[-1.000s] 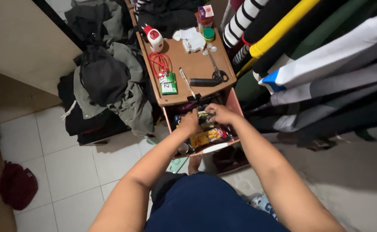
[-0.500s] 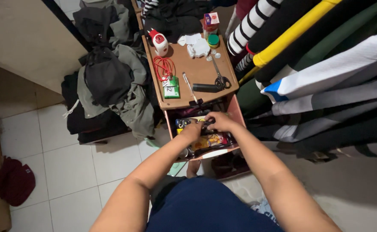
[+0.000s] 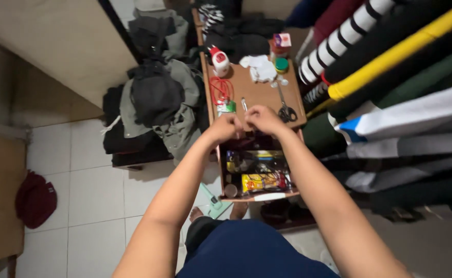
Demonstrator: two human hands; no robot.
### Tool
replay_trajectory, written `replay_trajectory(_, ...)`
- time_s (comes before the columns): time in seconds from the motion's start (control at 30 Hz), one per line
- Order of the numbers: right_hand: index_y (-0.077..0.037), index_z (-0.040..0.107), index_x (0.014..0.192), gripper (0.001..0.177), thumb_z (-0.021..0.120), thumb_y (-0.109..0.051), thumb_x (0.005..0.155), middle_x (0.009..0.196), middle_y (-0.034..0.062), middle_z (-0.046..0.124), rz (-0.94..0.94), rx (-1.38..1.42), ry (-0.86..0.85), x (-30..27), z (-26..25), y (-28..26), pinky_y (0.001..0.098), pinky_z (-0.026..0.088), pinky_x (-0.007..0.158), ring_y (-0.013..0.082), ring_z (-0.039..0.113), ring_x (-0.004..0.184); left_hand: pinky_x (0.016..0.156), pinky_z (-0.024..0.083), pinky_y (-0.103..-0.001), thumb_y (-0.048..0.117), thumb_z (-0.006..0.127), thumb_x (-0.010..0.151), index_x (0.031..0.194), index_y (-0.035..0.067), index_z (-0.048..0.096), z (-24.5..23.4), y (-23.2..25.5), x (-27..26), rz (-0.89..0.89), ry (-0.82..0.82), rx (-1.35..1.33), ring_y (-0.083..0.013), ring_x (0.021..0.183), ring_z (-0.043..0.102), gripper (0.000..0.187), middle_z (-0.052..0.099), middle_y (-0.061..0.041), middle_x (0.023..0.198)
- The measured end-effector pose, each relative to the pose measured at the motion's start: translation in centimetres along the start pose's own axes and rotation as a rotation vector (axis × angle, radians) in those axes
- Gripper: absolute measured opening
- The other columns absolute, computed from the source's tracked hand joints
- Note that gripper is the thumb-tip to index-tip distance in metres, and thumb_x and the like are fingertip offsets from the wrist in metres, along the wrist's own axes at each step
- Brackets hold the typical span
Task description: Organizing and tidying various small household items within a dresser drawer and on its top surface.
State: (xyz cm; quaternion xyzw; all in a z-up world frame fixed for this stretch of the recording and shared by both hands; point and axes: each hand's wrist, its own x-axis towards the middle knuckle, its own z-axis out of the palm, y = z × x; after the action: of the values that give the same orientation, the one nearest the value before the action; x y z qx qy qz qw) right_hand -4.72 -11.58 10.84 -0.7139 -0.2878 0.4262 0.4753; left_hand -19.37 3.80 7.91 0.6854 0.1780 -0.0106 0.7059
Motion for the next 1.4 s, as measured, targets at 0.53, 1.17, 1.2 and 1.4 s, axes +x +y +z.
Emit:
replay_trajectory(0.53, 0.001, 0.062, 0.124, 0.035, 0.067, -0.011, 0.092, 0.092, 0.0064, 0.071, 0.063, 0.225, 0.315, 15.2, 3.6, 1.7, 0.0297, 0.053, 0.065, 0.0143, 0.065, 0.076, 0.107, 0.041, -0.037, 0.064, 0.046, 0.098, 0.133, 0.008, 0.057, -8.8, -3.5, 11.2, -0.021, 0.467, -0.867, -0.0203, 0.12, 0.057, 0.067, 0.062, -0.009, 0.136)
replay_trajectory(1.17, 0.002, 0.055, 0.134, 0.057, 0.072, 0.007, 0.08, 0.112, 0.0147, 0.074, 0.018, 0.23, 0.285, 15.7, 4.4, -1.5, 0.031, 0.059, 0.083, 0.0196, 0.072, 0.097, 0.113, 0.035, -0.043, 0.079, 0.032, 0.092, 0.152, 0.006, 0.045, -8.0, 2.2, 8.5, -0.05, 0.3, -0.759, -0.0286, 0.132, 0.054, 0.095, 0.058, -0.015, 0.144)
replay_trajectory(1.2, 0.003, 0.054, 0.135, 0.059, 0.071, 0.01, 0.079, 0.113, 0.0145, 0.074, -0.021, 0.244, 0.274, 16.0, 4.2, -1.1, 0.0308, 0.059, 0.083, 0.0193, 0.071, 0.098, 0.111, 0.036, -0.041, 0.08, 0.03, 0.091, 0.151, 0.009, 0.048, -8.0, 3.0, 7.8, -0.022, 0.281, -0.732, -0.0269, 0.128, 0.056, 0.095, 0.06, -0.014, 0.14)
replay_trajectory(1.4, 0.002, 0.052, 0.139, 0.06, 0.069, 0.012, 0.082, 0.115, 0.013, 0.074, -0.069, 0.317, 0.224, 11.1, 2.5, -4.7, 0.0296, 0.06, 0.085, 0.0185, 0.072, 0.098, 0.086, 0.052, -0.035, 0.068, 0.041, 0.097, 0.127, 0.008, 0.062, -7.5, 5.4, 4.3, 0.001, 0.382, -0.735, -0.016, 0.093, 0.066, 0.07, 0.066, -0.005, 0.11)
